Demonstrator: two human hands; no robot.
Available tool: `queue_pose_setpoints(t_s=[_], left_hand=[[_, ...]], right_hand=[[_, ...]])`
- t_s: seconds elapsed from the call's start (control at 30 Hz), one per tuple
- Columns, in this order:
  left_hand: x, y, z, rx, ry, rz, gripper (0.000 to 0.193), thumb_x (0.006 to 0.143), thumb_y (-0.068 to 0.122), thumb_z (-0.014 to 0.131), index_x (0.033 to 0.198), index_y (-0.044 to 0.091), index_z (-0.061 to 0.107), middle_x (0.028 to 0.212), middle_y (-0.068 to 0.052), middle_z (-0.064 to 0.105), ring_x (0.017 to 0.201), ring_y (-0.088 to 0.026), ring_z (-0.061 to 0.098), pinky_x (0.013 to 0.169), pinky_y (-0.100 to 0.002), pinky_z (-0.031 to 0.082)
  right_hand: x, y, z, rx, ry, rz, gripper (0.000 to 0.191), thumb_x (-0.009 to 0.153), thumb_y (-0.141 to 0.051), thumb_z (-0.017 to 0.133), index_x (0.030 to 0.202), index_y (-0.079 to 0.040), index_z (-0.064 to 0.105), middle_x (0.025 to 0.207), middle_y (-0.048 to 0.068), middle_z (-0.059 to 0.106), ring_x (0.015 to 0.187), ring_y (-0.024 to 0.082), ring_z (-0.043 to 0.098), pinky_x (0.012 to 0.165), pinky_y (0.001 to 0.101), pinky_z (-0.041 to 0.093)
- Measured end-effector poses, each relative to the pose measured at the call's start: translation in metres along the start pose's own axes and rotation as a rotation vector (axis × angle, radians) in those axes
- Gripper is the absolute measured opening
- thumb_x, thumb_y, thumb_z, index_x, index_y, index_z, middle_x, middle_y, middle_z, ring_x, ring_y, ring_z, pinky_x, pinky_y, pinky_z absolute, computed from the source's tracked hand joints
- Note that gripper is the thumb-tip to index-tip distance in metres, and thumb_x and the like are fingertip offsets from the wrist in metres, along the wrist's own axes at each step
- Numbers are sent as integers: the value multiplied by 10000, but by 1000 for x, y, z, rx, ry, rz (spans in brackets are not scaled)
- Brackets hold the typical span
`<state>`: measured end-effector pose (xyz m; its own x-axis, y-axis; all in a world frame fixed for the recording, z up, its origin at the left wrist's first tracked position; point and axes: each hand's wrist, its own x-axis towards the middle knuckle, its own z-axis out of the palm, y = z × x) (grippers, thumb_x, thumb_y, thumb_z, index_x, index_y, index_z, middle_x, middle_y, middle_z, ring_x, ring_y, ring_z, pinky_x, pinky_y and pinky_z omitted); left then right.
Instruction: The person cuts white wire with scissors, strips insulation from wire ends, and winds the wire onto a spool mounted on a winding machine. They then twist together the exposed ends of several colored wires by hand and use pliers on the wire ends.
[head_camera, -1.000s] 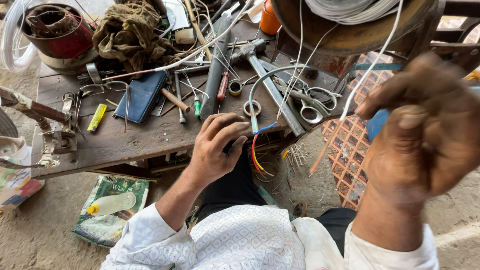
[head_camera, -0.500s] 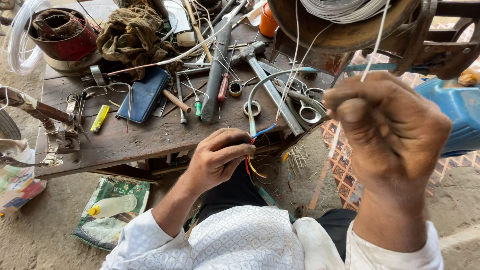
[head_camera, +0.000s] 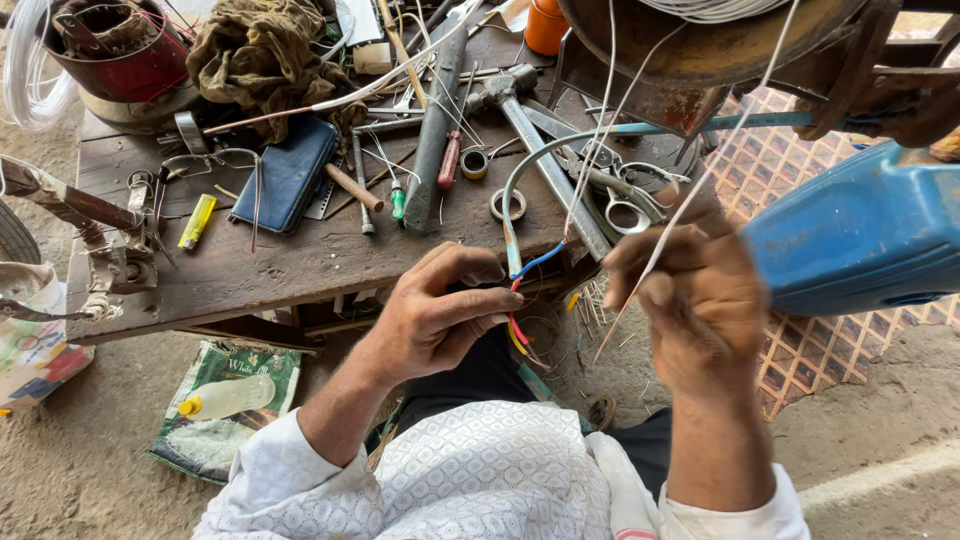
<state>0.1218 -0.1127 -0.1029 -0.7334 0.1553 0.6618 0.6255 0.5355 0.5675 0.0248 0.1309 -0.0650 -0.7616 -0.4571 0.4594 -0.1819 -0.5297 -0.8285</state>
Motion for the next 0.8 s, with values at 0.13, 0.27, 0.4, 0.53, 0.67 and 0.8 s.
queue_pose_setpoints(t_s=[0.13,0.27,0.4,0.53,0.67,0.8], left_hand=[[11,7,1,-48,39,27,233,936,108,790,1157,143,726,1379,-147,552,1218,-310,647,1009,-406,571],[29,11,1,-166,9,12,175,982,104,755,1151,116,713,1445,-173,521,1278,-327,662,1048,-418,583],[44,12,4,-273,-111,-15,194,964,120,766,1146,81,712,1277,-136,653,1150,-275,714,955,-375,604],[50,9,7,-323,-165,-55,188,918,112,790,1086,53,731,1046,-113,710,947,-232,726,820,-330,579],[41,-2,10,-502,-125,-117,141,954,56,751,1093,35,740,1019,-106,710,917,-196,737,802,-284,595],[31,-20,20,-693,68,-259,128,987,11,730,1111,24,757,1010,-88,722,905,-166,692,805,-277,582]], right_hand=[[-15,19,2,-101,99,151,375,1013,-274,663,1219,37,696,867,109,707,713,104,636,700,298,619],[-15,15,6,-837,-152,-298,322,954,-202,769,1240,-106,655,1060,99,717,918,154,722,799,283,634],[-17,-3,15,-960,-204,-415,307,876,-182,830,1149,-121,704,1044,93,722,931,181,732,776,302,614],[-14,-15,17,-1128,-152,-473,274,827,-187,859,1057,-112,732,966,43,724,873,167,733,735,310,601],[-15,-22,10,-1204,-109,-477,275,770,-239,897,962,-119,741,842,-5,699,731,120,692,608,281,530],[-16,-27,8,-1297,-213,-441,241,820,-272,864,927,-98,735,814,8,690,709,142,682,599,311,524]])
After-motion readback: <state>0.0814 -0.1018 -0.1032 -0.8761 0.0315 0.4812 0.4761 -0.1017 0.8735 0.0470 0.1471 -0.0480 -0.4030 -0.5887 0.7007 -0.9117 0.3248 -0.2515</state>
